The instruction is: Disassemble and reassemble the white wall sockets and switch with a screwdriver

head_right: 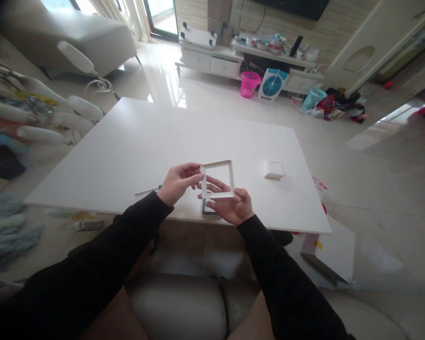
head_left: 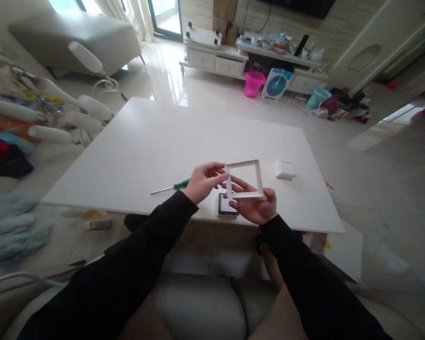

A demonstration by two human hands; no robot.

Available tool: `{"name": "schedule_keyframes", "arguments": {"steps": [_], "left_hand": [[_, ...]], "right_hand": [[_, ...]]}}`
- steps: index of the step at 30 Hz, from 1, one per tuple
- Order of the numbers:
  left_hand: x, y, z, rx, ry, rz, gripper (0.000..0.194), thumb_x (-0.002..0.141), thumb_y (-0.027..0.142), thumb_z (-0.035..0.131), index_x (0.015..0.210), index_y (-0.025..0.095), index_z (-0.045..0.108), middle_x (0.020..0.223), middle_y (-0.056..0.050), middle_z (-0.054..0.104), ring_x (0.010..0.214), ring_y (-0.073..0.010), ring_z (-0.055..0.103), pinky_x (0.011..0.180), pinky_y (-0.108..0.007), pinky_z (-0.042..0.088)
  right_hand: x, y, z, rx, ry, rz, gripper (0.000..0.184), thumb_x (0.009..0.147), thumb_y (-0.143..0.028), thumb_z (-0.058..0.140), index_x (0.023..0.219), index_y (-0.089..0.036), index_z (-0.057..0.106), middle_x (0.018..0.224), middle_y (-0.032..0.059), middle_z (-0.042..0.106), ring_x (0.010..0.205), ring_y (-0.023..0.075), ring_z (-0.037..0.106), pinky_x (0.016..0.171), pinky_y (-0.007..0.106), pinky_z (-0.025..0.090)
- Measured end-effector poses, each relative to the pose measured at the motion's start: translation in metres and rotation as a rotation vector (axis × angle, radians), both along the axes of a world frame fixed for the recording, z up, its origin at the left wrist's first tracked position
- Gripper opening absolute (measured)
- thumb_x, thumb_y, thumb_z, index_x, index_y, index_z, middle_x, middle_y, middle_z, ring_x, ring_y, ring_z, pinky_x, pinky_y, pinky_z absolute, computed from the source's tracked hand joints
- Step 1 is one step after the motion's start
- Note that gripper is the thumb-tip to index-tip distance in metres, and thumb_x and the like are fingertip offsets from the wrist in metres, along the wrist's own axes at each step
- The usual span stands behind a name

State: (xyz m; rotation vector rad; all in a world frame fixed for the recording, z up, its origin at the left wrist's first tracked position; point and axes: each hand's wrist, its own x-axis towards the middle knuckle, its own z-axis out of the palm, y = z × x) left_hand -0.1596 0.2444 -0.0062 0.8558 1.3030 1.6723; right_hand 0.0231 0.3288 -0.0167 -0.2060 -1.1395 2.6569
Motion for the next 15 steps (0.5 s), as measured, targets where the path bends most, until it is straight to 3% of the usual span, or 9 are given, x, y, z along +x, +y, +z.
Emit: {"name": "schedule_keyframes", "arguments": {"steps": [5,9,12,15], "left_hand": [[0.0,0.001,-0.002,-0.098,0.015,0.019,0.035,0.073,0.042,0.083,0.09,0.013,0.073,0.074,-0.003,0.07,0.061,-0.0129,0.065,0.053,-0.024,0.049],[-0.002,-0.002,-0.001,-0.109,0.167,0.056,0.029,0.081,0.033,0.071,0.104,0.015,0.073,0.094,-0.007,0.073,0.076,-0.015,0.068,0.06,-0.025,0.053],[0.002,-0.006,0.0,0.016,0.441,-0.066,0.037,0.078,0.023,0.072,0.115,0.018,0.072,0.115,-0.009,0.071,0.097,-0.0182,0.068,0.076,-0.029,0.057],[0.012,-0.009,-0.001,0.13,0.682,-0.201,0.035,0.078,0.017,0.073,0.113,0.02,0.074,0.117,-0.009,0.071,0.106,-0.0203,0.068,0.089,-0.033,0.056]], "right_hand": [[-0.002,-0.004,0.004,-0.045,-0.017,-0.033,0.077,0.073,-0.057,0.07,0.14,-0.023,0.054,0.134,0.0115,0.065,0.109,0.0287,0.067,0.086,0.04,0.054],[-0.003,-0.005,0.006,-0.075,-0.072,-0.172,0.072,0.074,-0.044,0.072,0.14,-0.032,0.048,0.123,0.0056,0.068,0.104,0.0265,0.071,0.084,0.038,0.055],[-0.005,-0.005,0.006,-0.085,-0.124,-0.285,0.068,0.075,-0.037,0.073,0.137,-0.035,0.045,0.113,0.001,0.068,0.098,0.0222,0.072,0.083,0.035,0.056],[-0.01,-0.006,0.002,-0.026,-0.201,-0.32,0.067,0.076,-0.039,0.077,0.134,-0.036,0.042,0.112,-0.0006,0.066,0.091,0.0194,0.073,0.08,0.035,0.058]]}}
